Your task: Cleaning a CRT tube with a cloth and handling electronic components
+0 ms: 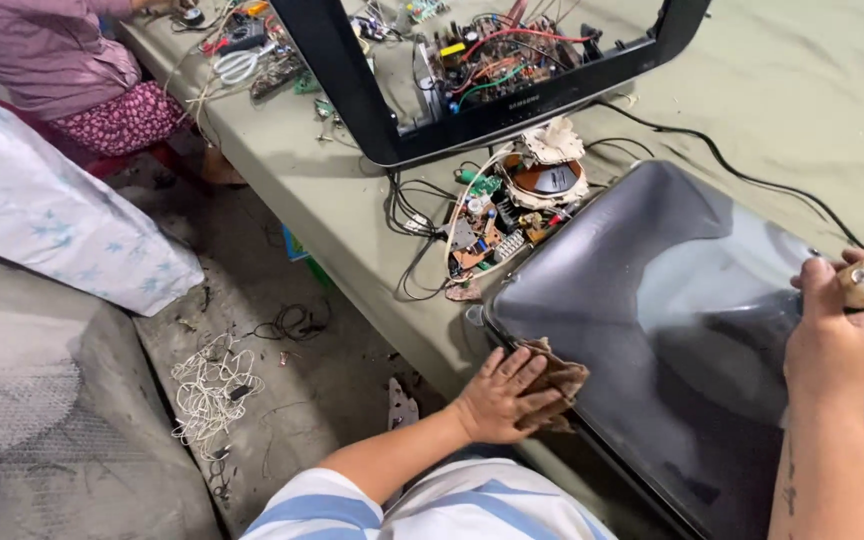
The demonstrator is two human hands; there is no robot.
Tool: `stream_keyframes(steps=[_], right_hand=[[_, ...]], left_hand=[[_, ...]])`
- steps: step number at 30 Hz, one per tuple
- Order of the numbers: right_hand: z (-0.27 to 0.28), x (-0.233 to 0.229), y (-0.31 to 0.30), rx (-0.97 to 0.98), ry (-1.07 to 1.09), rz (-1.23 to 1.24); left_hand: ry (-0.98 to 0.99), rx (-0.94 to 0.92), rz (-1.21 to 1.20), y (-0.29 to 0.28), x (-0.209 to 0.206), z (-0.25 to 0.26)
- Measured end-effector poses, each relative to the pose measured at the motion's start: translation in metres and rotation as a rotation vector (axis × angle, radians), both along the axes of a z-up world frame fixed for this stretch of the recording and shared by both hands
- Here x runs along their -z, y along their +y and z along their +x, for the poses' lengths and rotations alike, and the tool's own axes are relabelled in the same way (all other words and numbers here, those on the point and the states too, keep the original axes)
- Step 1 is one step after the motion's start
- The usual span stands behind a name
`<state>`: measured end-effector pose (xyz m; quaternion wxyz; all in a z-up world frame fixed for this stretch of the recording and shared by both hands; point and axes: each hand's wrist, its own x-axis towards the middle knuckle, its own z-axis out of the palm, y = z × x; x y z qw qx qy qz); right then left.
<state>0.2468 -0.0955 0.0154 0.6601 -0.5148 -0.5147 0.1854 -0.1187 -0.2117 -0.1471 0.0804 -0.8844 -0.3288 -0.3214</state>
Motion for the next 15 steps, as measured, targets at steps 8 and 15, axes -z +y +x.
stream_keyframes(steps=[8, 15], right_hand=[[-0.003, -0.007, -0.003, -0.003, -0.031, 0.046], [0.002, -0.002, -0.002, -0.051, -0.022, 0.092]], left_hand=[[-0.422, -0.150, -0.108, 0.049, -0.036, -0.012], [-0.819, -0.205, -0.420, 0.071, -0.045, -0.047]])
